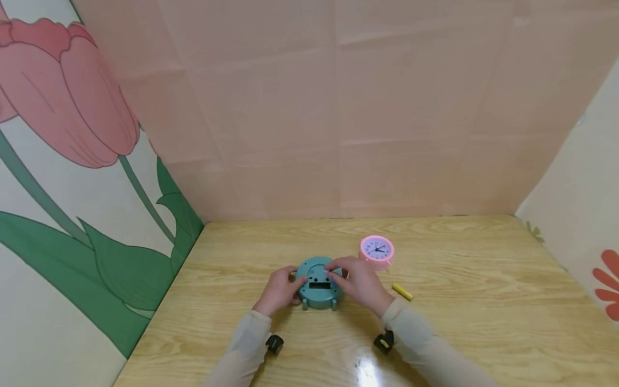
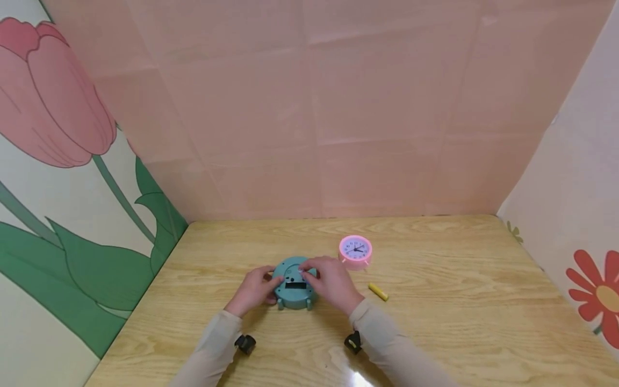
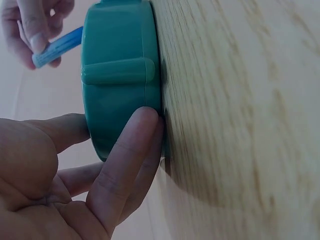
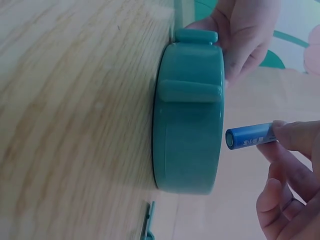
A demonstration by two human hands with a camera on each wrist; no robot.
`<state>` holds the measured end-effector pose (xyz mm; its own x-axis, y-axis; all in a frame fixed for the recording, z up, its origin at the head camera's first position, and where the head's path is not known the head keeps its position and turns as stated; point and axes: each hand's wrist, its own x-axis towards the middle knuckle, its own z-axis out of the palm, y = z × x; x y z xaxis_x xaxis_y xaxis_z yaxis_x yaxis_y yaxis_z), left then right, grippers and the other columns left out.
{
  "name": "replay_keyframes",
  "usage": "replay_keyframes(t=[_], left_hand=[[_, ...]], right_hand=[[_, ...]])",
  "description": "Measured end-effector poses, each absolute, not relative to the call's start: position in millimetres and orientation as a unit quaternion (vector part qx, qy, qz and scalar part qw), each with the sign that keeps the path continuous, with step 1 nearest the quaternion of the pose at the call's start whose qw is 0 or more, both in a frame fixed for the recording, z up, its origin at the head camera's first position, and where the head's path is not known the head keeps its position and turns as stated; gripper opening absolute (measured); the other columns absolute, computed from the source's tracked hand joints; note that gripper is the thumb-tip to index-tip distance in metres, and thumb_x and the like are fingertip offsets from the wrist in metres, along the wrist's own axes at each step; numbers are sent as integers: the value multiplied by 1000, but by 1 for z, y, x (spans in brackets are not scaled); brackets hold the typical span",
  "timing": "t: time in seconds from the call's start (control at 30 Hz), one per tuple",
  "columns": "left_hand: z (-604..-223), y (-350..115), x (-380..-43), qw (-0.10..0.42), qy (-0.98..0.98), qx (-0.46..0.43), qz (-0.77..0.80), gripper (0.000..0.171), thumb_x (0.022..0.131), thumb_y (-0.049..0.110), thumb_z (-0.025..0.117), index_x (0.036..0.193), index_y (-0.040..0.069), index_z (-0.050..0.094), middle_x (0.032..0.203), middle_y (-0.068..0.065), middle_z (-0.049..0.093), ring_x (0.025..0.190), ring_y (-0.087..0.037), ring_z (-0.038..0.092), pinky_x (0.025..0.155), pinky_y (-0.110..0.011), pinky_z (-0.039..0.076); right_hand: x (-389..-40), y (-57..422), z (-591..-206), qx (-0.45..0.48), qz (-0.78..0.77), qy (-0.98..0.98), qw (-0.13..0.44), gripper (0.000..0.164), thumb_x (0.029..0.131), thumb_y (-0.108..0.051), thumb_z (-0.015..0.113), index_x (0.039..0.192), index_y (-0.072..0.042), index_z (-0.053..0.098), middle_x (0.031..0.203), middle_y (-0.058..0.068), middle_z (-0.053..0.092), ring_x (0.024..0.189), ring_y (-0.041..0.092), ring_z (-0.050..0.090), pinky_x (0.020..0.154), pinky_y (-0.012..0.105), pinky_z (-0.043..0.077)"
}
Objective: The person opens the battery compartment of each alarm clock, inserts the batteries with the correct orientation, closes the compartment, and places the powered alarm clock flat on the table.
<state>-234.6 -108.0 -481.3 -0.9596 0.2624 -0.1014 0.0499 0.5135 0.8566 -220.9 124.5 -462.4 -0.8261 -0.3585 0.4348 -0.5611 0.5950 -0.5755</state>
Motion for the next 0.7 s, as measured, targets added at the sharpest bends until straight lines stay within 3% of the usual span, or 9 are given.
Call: replay_keyframes(t=[0.57, 0.7], left_hand=[[-483, -98, -235, 115, 853, 97, 500, 47, 101, 21, 62, 138, -5, 53, 91, -11, 65, 61, -19, 69, 56, -33, 62], [-483, -96, -236, 118, 855, 92, 497, 46, 100, 20, 62, 138, -4, 52, 93, -12, 63, 62, -19, 68, 57, -33, 62]], right_hand=[[-222, 114, -466, 277, 336, -890, 135, 16, 89, -14, 77, 104, -14, 78, 90, -7, 72, 67, 3, 51, 56, 18, 45], [-222, 114, -467, 285, 319, -895, 125, 14, 89, -14, 77, 103, -14, 78, 92, -5, 73, 72, 8, 57, 61, 20, 49]])
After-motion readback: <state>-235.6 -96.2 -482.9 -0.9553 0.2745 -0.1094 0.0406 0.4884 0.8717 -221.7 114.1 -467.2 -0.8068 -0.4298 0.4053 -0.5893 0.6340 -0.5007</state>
